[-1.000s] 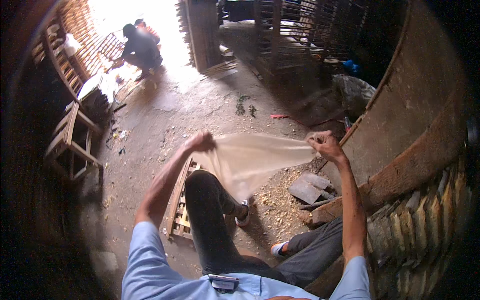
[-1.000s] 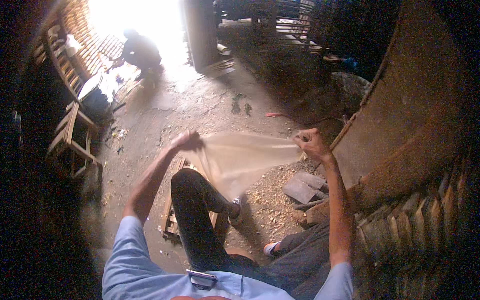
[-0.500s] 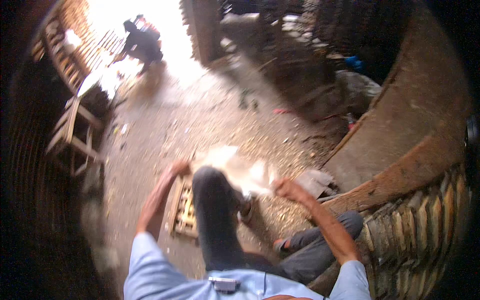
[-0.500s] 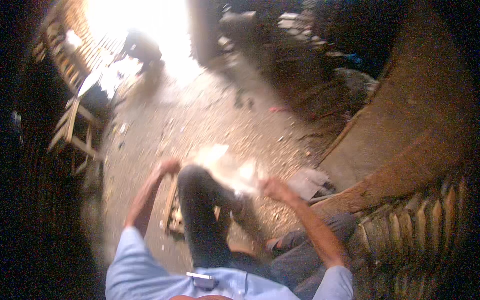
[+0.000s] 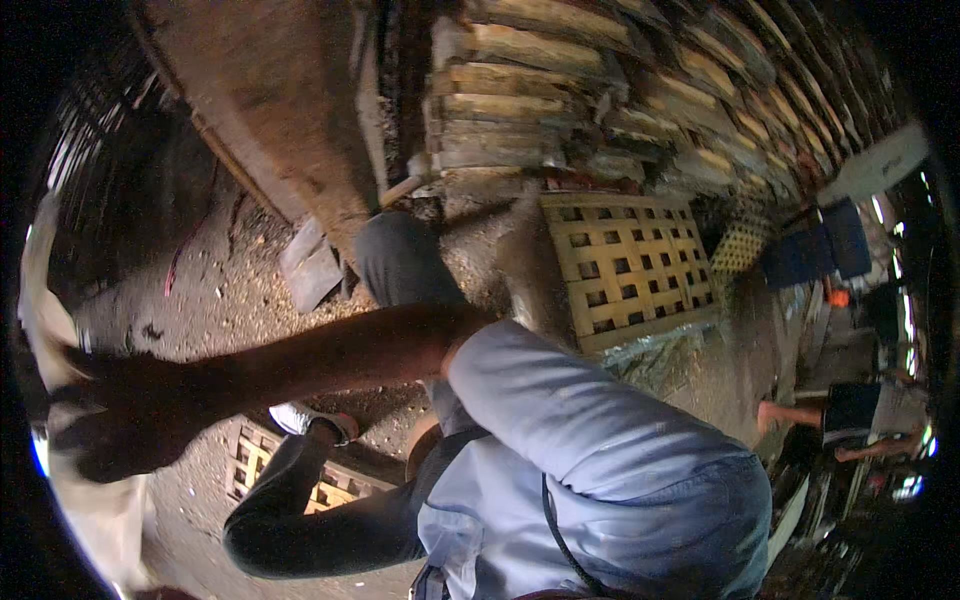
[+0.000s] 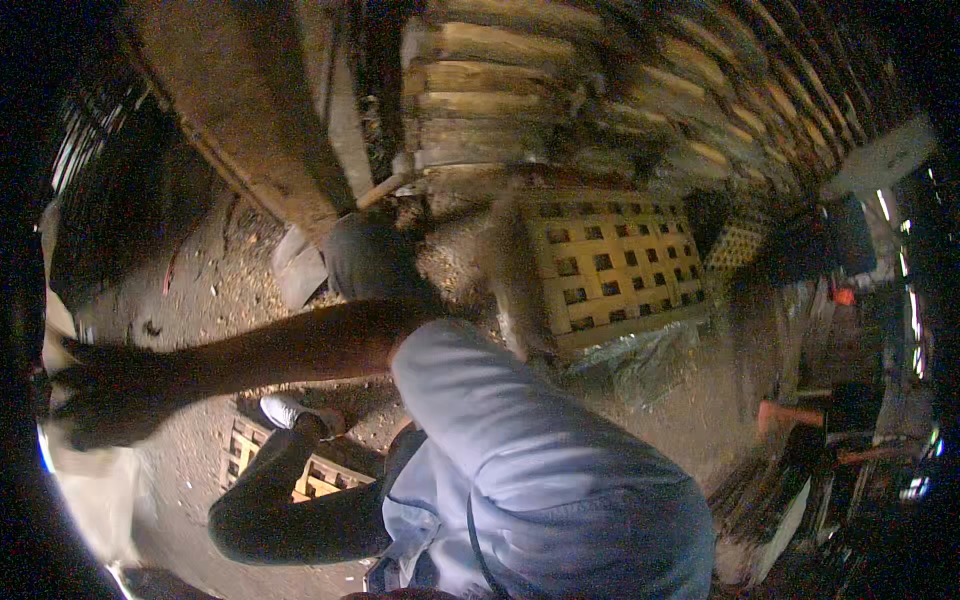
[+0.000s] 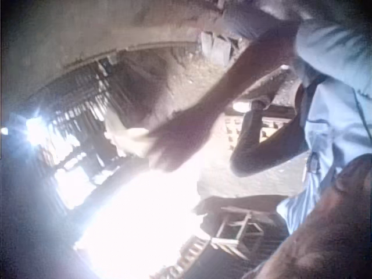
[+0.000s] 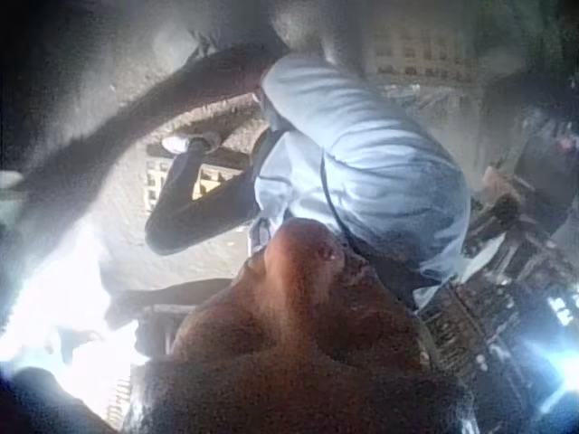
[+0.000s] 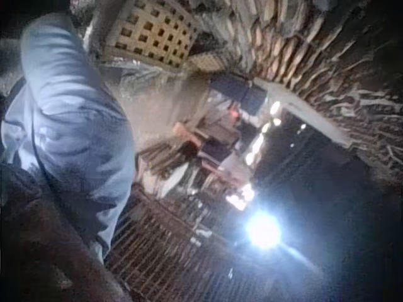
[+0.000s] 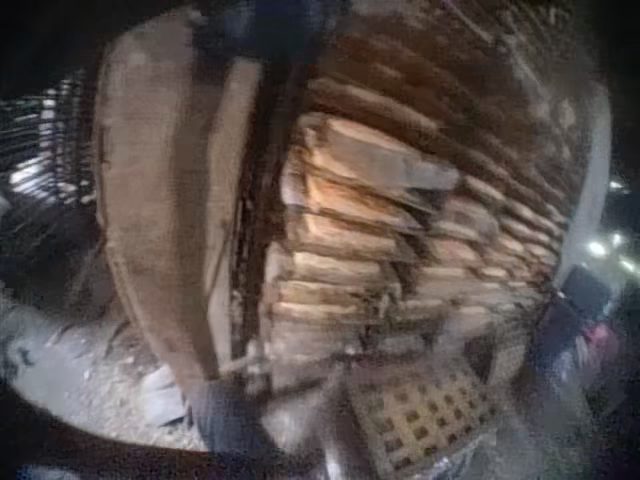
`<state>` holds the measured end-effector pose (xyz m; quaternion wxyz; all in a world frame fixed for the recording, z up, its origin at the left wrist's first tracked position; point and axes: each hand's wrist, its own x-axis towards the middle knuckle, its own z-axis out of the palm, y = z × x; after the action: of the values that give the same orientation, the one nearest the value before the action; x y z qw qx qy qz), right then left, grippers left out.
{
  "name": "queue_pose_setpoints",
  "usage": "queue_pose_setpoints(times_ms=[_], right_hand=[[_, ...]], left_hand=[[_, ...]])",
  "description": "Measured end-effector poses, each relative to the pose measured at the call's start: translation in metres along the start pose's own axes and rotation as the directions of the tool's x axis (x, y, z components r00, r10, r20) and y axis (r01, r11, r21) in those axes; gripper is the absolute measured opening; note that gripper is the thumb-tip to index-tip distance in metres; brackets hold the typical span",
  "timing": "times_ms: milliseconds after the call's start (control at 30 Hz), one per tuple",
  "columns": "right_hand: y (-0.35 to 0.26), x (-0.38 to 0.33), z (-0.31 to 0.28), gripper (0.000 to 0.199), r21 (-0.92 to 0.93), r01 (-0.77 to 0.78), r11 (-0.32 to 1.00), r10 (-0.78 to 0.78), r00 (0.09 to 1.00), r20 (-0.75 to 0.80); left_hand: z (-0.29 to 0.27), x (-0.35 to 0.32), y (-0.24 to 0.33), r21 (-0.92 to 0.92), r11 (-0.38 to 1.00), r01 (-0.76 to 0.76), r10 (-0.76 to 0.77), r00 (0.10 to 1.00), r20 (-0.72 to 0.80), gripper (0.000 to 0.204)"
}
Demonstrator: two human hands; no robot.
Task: The person sits on the floor and repeatedly places a translucent sheet onto a square wooden lattice frame, then removes it. The person also lifts and turns the frame to inspect its edges and joints.
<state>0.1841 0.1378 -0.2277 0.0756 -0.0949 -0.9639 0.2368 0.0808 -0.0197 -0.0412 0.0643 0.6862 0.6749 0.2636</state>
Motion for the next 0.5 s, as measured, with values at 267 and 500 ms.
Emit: queue_pose_setpoints(times_ms=[267, 500], right_hand=[[-0.047, -0.127, -0.102, 0.019, 0.329, 0.248, 0.911, -0.062, 0.873, -0.484], [-0.09, -0.317, -0.288, 0.025, 0.877, 0.072, 0.476, 0.537, 0.766, -0.354]], left_hand=[[0.092, 0.024, 0.152, -0.383, 0.891, -0.242, 0.433, 0.706, 0.561, 0.02], [0.036, 0.077, 0.194, -0.388, 0.86, -0.332, 0.498, 0.713, 0.494, 0.02]])
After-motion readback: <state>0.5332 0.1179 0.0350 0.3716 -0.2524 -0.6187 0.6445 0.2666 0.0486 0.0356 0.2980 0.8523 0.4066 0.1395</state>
